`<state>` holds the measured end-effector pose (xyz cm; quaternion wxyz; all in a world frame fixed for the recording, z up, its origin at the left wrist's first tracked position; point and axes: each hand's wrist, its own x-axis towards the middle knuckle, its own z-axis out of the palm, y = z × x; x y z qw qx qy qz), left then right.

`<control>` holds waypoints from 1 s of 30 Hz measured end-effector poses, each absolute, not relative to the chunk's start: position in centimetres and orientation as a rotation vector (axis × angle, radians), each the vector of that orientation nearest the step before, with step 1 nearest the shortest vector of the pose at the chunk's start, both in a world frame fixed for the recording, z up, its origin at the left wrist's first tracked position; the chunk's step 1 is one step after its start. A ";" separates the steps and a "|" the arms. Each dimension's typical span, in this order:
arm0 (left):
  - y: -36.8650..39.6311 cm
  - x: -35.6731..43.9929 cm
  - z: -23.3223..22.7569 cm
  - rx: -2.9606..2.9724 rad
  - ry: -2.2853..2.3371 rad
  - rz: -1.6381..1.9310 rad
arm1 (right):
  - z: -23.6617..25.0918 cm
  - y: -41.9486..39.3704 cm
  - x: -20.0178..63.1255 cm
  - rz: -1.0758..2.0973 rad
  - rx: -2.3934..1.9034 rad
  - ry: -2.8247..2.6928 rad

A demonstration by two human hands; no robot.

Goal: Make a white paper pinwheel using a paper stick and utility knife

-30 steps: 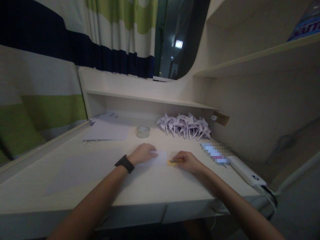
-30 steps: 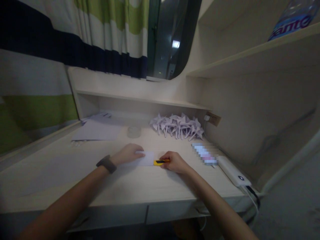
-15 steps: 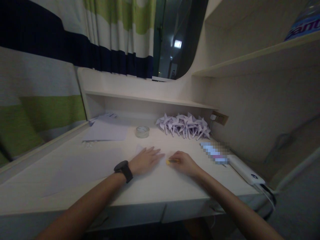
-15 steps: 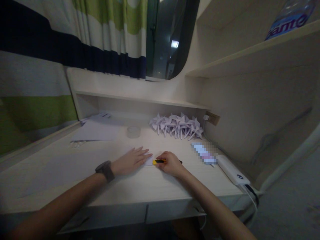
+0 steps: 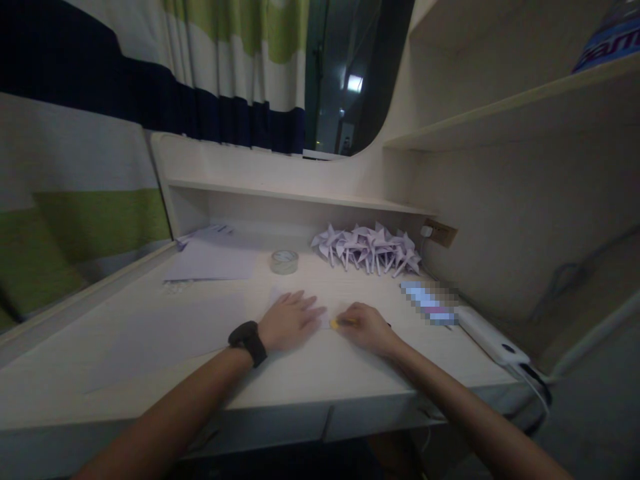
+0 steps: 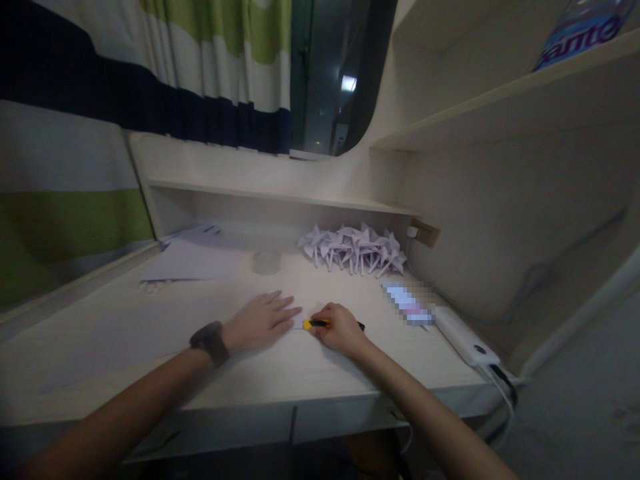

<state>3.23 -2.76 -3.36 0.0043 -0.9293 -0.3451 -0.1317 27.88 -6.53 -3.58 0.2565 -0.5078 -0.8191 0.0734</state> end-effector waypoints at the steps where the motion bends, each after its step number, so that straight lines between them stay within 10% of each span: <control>1: -2.6 3.2 -3.2 -2.912 -1.067 -0.415 | -3.6 -6.6 27.9 0.200 -1.376 -2.220; 30: -1.1 2.6 -4.0 -2.942 -1.152 -0.239 | -4.3 -7.5 27.7 0.048 -1.313 -2.228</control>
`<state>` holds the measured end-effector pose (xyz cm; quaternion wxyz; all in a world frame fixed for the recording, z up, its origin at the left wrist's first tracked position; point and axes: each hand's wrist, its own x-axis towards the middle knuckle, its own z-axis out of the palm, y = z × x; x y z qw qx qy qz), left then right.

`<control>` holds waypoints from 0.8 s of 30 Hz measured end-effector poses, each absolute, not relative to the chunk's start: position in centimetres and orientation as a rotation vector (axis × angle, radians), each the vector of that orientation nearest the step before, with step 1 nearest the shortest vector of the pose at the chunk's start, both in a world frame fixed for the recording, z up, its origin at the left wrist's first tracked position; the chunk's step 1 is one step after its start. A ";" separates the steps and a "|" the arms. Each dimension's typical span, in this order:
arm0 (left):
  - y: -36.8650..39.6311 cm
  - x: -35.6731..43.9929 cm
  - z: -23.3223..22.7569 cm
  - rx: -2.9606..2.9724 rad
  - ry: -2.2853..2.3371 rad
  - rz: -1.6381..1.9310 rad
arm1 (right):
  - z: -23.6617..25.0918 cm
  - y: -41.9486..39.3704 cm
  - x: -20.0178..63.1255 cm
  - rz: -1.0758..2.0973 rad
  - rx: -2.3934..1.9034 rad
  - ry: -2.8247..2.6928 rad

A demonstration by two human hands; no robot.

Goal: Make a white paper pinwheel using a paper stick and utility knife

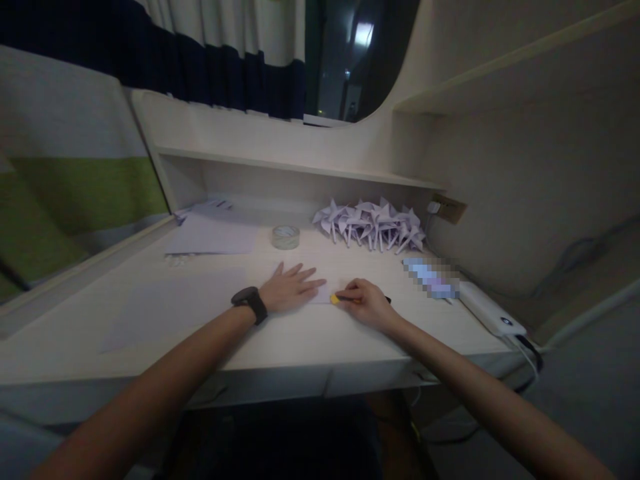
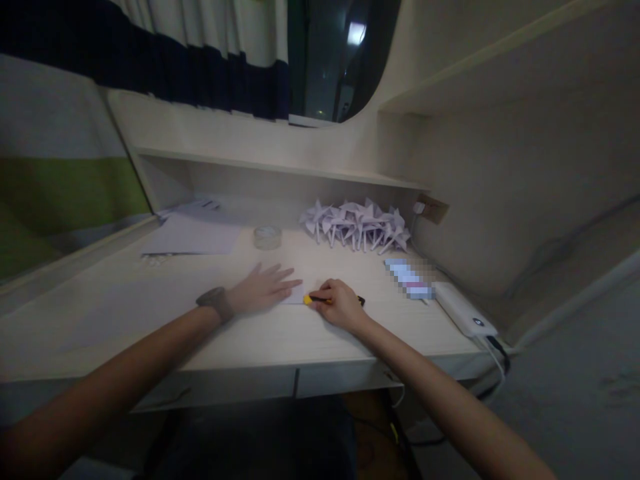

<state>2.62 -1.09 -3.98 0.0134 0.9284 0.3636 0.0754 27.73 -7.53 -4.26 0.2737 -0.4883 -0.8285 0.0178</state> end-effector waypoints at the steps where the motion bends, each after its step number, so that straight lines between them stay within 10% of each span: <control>1: -1.0 2.6 -4.0 2.895 1.136 0.233 | -4.3 -7.5 27.8 0.056 -1.309 -2.218; 24: -1.0 2.6 -3.9 2.866 1.141 0.176 | -3.5 -9.1 27.7 0.050 -1.312 -2.266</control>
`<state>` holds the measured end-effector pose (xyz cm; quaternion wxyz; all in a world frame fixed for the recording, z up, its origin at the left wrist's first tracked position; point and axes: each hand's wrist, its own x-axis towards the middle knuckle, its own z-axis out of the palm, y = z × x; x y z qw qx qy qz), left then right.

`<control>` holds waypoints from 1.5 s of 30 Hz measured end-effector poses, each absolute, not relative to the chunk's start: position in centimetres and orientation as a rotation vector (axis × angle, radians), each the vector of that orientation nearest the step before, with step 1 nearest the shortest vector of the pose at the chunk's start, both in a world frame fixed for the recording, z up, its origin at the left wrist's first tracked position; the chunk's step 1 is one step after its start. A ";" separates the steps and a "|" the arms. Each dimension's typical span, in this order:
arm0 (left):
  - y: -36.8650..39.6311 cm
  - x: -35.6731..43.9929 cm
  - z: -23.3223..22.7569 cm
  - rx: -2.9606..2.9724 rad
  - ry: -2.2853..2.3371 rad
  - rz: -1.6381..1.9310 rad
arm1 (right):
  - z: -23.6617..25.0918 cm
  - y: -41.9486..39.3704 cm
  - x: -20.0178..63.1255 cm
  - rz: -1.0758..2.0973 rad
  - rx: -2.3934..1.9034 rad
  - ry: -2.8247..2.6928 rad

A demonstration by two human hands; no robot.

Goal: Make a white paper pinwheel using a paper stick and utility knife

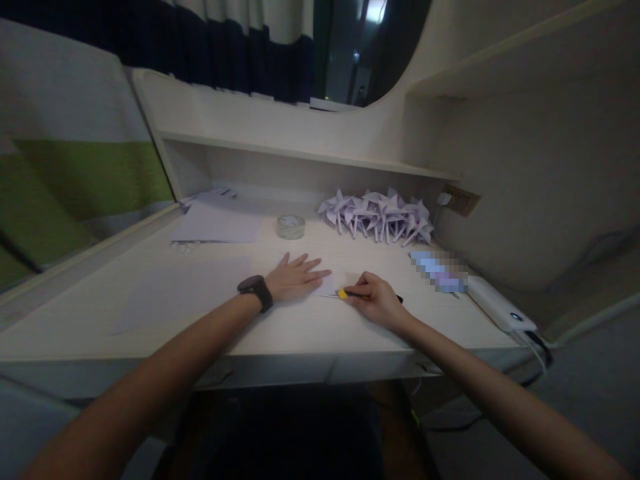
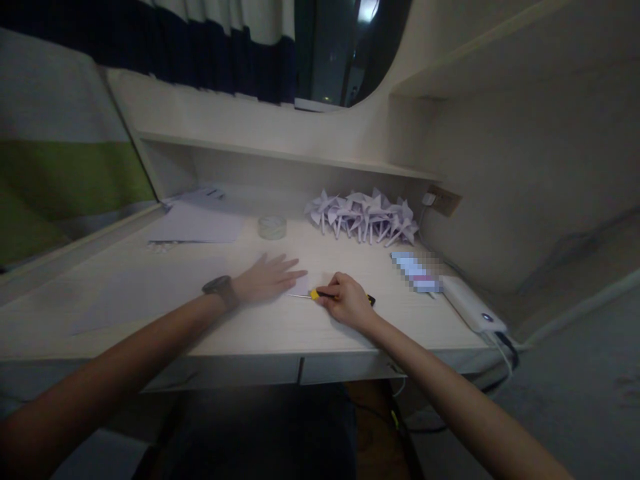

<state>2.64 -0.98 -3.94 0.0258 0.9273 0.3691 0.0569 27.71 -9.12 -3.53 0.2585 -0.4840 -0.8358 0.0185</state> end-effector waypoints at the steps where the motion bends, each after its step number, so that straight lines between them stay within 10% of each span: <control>1: -1.0 2.6 -3.9 2.861 1.145 0.174 | -3.5 -9.1 27.7 0.052 -1.314 -2.265; 45: -1.3 2.6 -3.9 2.839 1.160 0.201 | -3.8 -10.3 27.7 0.075 -1.296 -2.280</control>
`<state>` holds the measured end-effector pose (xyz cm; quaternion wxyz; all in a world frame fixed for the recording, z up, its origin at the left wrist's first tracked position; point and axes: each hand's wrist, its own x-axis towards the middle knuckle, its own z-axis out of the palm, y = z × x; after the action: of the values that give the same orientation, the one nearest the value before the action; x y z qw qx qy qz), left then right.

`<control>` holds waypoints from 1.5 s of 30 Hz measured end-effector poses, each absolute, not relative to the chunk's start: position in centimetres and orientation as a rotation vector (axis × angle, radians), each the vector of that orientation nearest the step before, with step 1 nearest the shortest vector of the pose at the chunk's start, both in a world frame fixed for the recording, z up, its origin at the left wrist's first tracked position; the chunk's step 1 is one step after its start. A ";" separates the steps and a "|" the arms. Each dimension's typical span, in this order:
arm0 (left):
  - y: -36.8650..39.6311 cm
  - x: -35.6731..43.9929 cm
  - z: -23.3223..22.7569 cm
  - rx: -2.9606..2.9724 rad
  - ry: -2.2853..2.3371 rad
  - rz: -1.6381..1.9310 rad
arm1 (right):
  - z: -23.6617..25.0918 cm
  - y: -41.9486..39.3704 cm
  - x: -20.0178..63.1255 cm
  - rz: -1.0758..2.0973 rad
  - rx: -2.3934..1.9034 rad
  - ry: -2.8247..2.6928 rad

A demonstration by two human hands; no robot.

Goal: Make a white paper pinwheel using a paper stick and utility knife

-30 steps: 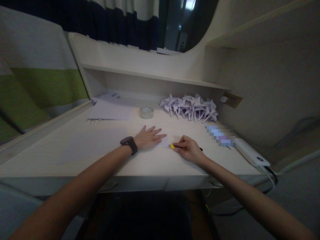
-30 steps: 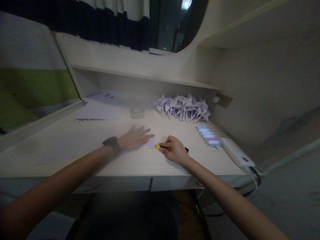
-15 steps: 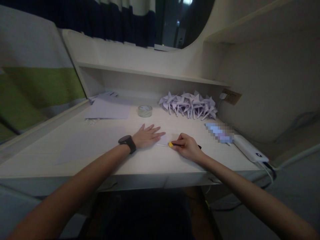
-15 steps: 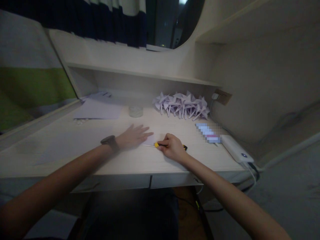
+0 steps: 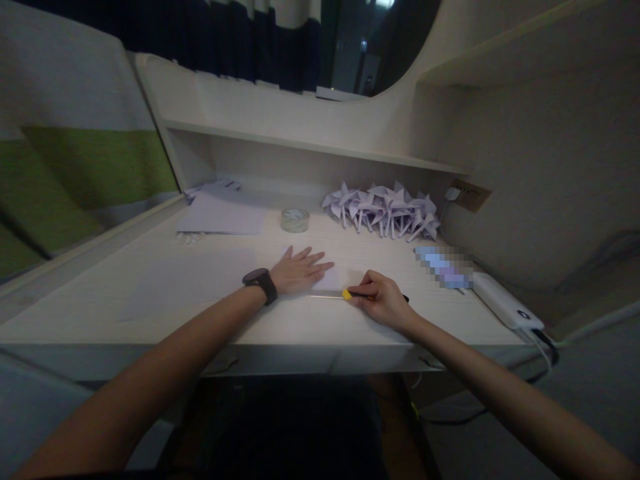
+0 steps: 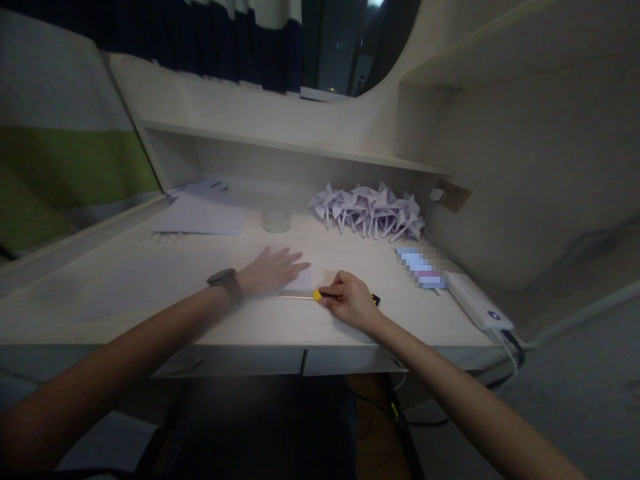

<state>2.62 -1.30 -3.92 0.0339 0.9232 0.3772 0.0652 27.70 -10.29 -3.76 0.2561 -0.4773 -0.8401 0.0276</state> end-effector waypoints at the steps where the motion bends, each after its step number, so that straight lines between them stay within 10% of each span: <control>1: -1.3 2.6 -3.9 2.830 1.166 0.201 | -3.8 -10.6 27.8 0.082 -1.283 -2.286; 20: -2.3 0.9 -0.8 2.768 0.994 0.530 | -1.1 -9.1 32.6 0.425 -1.251 -2.362; 45: -1.8 -0.3 0.6 2.058 0.882 0.528 | 0.4 -6.9 34.8 0.090 -1.493 -2.490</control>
<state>-0.30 -1.76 0.58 0.4084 0.8165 0.3502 0.2095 34.85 -6.88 0.38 0.1182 -0.5105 -0.8512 0.0308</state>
